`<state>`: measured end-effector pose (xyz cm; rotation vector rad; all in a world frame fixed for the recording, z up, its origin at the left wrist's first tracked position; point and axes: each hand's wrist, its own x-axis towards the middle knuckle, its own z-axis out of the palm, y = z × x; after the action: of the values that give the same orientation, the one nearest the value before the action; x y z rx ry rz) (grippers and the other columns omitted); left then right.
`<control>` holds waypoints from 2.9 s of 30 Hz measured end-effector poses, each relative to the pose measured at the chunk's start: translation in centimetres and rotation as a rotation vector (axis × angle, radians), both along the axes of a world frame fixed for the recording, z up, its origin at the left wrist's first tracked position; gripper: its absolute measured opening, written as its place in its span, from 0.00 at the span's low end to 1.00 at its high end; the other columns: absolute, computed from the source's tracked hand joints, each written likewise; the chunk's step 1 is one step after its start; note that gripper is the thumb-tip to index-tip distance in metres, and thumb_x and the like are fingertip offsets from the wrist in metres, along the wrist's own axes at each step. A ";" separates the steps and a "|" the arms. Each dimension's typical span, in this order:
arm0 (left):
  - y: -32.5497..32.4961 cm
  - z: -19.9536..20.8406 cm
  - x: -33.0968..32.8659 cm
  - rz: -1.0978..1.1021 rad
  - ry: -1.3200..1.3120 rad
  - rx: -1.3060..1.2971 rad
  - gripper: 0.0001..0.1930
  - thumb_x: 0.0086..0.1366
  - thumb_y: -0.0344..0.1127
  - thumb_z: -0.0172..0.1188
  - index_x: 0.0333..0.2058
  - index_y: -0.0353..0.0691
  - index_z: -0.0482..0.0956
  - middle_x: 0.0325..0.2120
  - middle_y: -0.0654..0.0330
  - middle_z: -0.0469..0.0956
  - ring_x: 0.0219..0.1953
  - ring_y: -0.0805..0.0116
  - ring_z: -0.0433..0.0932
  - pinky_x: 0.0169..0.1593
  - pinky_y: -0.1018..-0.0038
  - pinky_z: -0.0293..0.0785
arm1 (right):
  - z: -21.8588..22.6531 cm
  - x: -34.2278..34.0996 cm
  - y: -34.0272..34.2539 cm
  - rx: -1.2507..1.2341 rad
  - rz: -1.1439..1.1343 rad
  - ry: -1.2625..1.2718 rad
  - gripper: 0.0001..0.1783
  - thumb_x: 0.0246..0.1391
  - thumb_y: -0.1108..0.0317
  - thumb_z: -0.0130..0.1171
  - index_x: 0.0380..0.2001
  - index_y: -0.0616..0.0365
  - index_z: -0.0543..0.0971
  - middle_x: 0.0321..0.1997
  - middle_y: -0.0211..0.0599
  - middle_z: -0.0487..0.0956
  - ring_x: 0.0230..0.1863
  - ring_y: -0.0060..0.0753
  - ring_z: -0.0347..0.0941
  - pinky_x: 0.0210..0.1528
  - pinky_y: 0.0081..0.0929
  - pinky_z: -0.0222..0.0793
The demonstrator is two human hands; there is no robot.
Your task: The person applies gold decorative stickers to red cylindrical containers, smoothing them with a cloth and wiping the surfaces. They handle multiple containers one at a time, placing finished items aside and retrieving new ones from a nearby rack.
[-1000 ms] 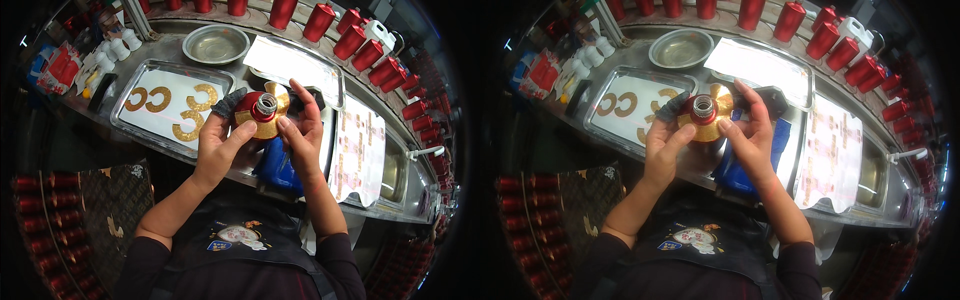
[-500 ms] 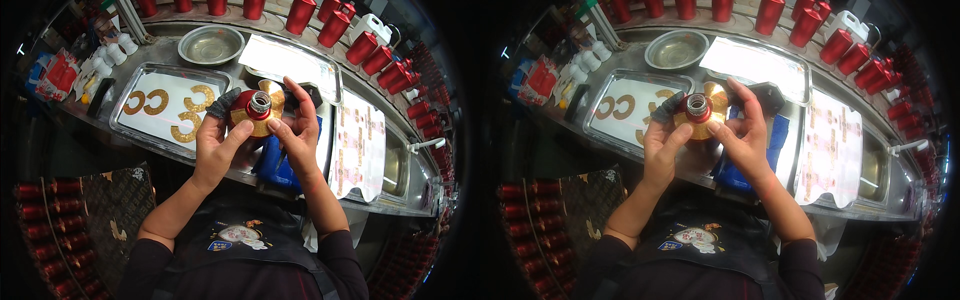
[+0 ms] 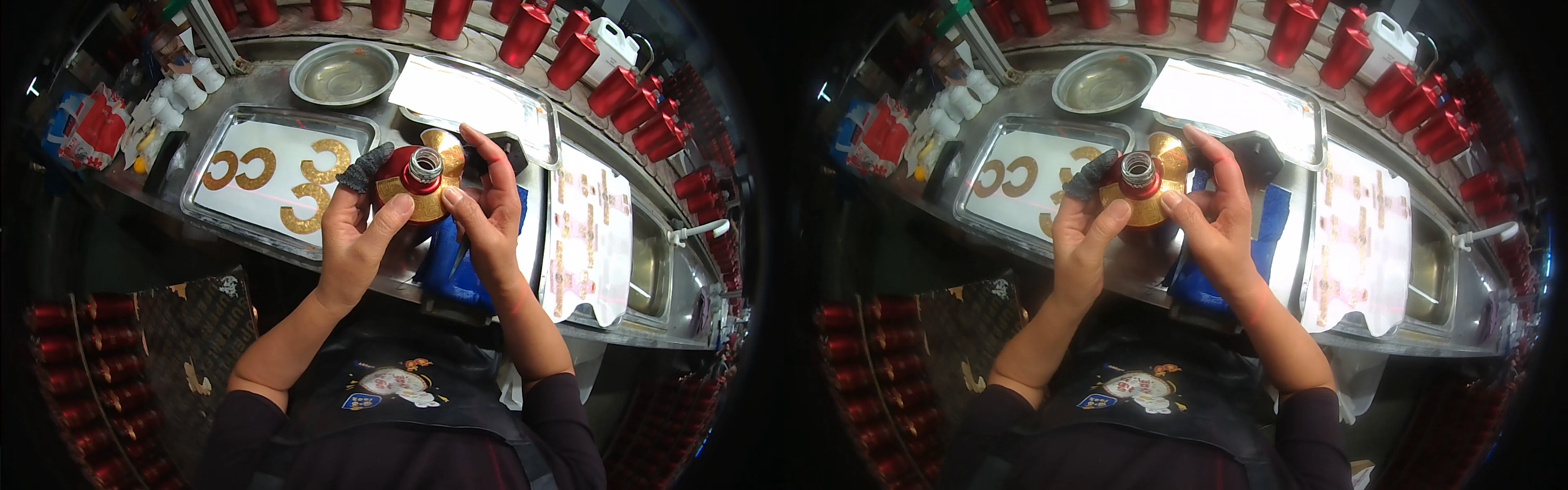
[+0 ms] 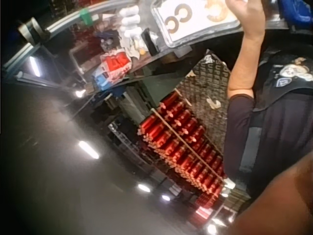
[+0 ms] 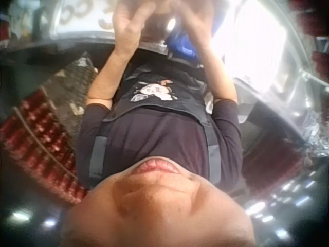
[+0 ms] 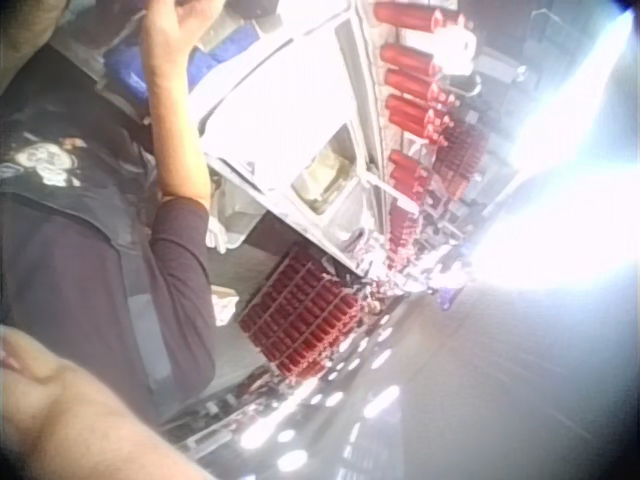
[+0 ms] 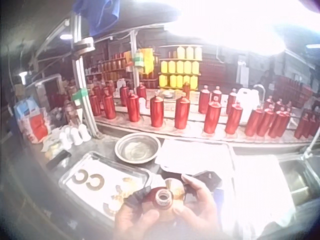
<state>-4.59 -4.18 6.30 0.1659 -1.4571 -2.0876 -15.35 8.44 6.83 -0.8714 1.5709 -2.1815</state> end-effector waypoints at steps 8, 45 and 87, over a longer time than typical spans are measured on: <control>-0.1 -0.3 -0.1 0.019 -0.011 -0.020 0.24 0.69 0.29 0.61 0.61 0.33 0.69 0.54 0.56 0.76 0.55 0.71 0.75 0.60 0.71 0.71 | -0.1 0.1 -0.2 0.056 -0.056 0.090 0.39 0.53 0.73 0.68 0.67 0.63 0.64 0.65 0.37 0.68 0.27 0.05 0.67 0.27 0.08 0.62; 2.7 -0.1 2.1 0.513 -0.283 -1.330 0.16 0.58 0.39 0.69 0.45 0.41 0.86 0.53 0.23 0.71 0.41 0.38 0.81 0.49 0.58 0.78 | -0.5 -0.9 -1.1 -0.091 -0.010 0.045 0.25 0.65 0.75 0.56 0.64 0.65 0.70 0.59 0.37 0.76 0.54 0.22 0.75 0.54 0.20 0.73; -1.4 -0.1 -1.6 0.078 -0.360 -0.644 0.50 0.37 0.35 0.84 0.61 0.38 0.67 0.56 0.57 0.72 0.58 0.64 0.73 0.63 0.67 0.68 | 0.8 -2.1 -0.2 -0.056 0.073 0.009 0.33 0.55 0.78 0.65 0.65 0.64 0.70 0.62 0.39 0.76 0.52 0.22 0.78 0.53 0.20 0.75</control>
<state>-6.19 -5.62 6.22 0.3449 -2.2198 -1.4782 -17.41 8.23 7.61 -0.9413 1.4650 -2.1823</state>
